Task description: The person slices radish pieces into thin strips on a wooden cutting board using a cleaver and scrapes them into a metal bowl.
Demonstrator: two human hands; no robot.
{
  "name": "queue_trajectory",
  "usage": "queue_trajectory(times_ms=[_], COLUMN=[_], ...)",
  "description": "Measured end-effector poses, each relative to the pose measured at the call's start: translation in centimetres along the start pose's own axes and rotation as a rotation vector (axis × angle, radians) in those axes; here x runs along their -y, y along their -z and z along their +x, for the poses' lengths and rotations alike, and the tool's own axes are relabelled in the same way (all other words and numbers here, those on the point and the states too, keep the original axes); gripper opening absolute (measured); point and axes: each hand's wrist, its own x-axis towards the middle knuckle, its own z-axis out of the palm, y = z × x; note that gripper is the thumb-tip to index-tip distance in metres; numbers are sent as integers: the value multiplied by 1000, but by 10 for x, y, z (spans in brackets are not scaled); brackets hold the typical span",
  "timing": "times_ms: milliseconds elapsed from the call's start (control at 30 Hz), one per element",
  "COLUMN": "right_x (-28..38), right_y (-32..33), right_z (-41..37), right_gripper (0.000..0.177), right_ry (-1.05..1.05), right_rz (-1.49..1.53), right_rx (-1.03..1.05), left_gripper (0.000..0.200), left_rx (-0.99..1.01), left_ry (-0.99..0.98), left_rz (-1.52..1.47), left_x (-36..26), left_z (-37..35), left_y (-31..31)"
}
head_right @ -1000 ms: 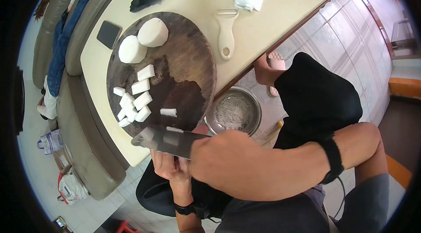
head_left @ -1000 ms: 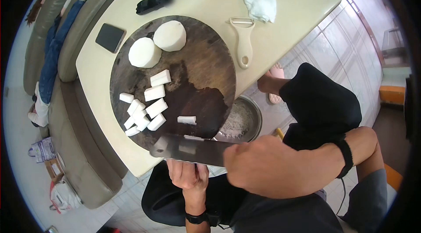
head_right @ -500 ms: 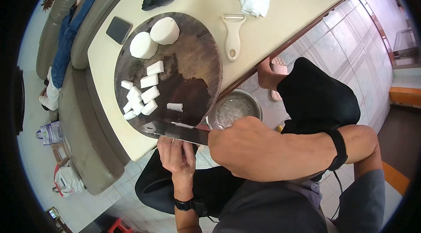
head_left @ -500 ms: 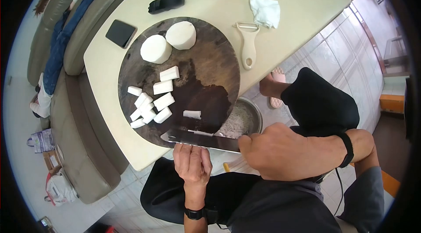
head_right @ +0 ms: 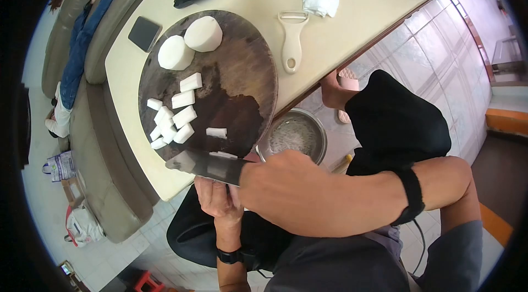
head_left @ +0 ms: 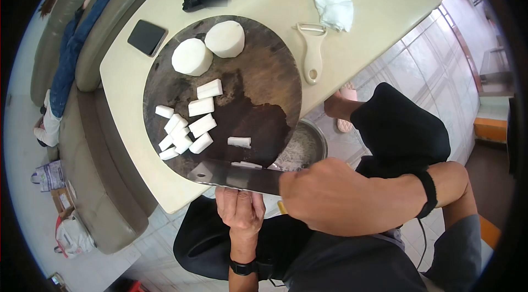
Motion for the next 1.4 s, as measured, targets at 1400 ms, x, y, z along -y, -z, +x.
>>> queue_trajectory(times_ms=[1400], right_x=[-14], right_y=[12], right_z=[-30], right_gripper=[18], right_ry=[-224], right_rz=[103], right_rx=[-74], left_gripper=[44], left_rx=[83], left_ry=[127], left_rz=[-118], left_x=[-10], left_z=[23], left_y=[14])
